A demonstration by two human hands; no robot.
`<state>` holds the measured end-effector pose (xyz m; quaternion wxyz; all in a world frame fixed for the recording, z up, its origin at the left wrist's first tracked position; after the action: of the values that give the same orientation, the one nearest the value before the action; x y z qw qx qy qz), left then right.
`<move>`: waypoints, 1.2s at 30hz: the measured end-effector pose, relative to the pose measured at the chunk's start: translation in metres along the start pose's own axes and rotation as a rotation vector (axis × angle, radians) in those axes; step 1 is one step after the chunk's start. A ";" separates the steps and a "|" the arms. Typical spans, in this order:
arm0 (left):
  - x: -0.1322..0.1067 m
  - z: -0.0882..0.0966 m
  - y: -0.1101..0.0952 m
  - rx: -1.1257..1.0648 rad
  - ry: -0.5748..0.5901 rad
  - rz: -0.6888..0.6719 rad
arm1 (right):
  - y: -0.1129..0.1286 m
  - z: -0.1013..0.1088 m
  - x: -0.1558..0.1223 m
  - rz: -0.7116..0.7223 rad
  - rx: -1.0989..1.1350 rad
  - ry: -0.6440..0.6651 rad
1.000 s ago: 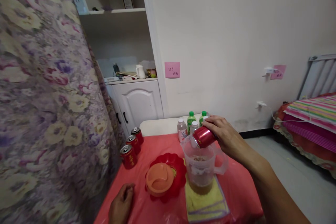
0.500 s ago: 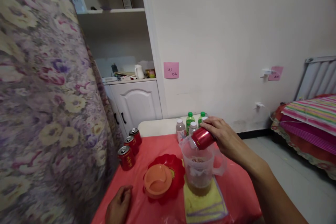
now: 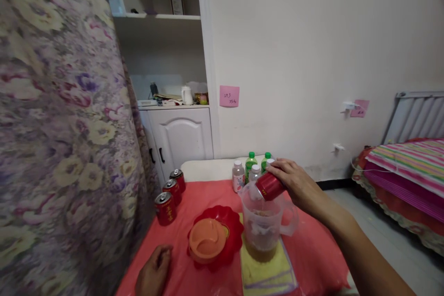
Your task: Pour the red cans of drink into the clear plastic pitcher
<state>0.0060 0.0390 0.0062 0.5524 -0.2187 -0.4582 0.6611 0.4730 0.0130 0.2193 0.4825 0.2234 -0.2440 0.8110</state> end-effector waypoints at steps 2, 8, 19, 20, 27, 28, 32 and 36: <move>-0.001 0.000 -0.001 -0.010 -0.002 0.001 | -0.002 0.000 0.002 0.019 -0.009 0.001; -0.003 0.002 -0.004 -0.035 -0.016 0.001 | -0.003 0.006 0.007 0.046 -0.069 0.012; -0.001 0.001 -0.003 -0.053 -0.014 -0.012 | 0.014 0.023 0.018 0.088 -0.202 0.086; 0.000 0.001 -0.002 -0.052 -0.014 -0.014 | 0.016 0.024 0.019 0.094 -0.209 0.090; 0.000 0.001 0.000 -0.050 -0.009 -0.019 | 0.029 0.035 0.025 0.137 -0.263 0.081; 0.000 0.000 0.001 -0.051 -0.004 -0.020 | 0.031 0.036 0.025 0.145 -0.265 0.085; 0.001 -0.001 0.004 -0.050 0.021 -0.015 | 0.037 0.035 0.025 0.163 -0.280 0.124; 0.001 -0.001 0.007 -0.043 0.035 -0.002 | 0.039 0.032 0.024 0.149 -0.291 0.130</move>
<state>0.0030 0.0408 0.0002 0.5561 -0.2415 -0.4631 0.6465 0.4317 -0.0065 0.2513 0.4633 0.0795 -0.3429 0.8133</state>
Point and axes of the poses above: each hand's wrist, its own x-axis towards the middle knuckle, its own z-axis out of the back of the hand, y = z × x, the point moved 2 cm from there along x, towards the middle knuckle, and after that the axes turned 9 degrees about -x, right-handed, at the moved point
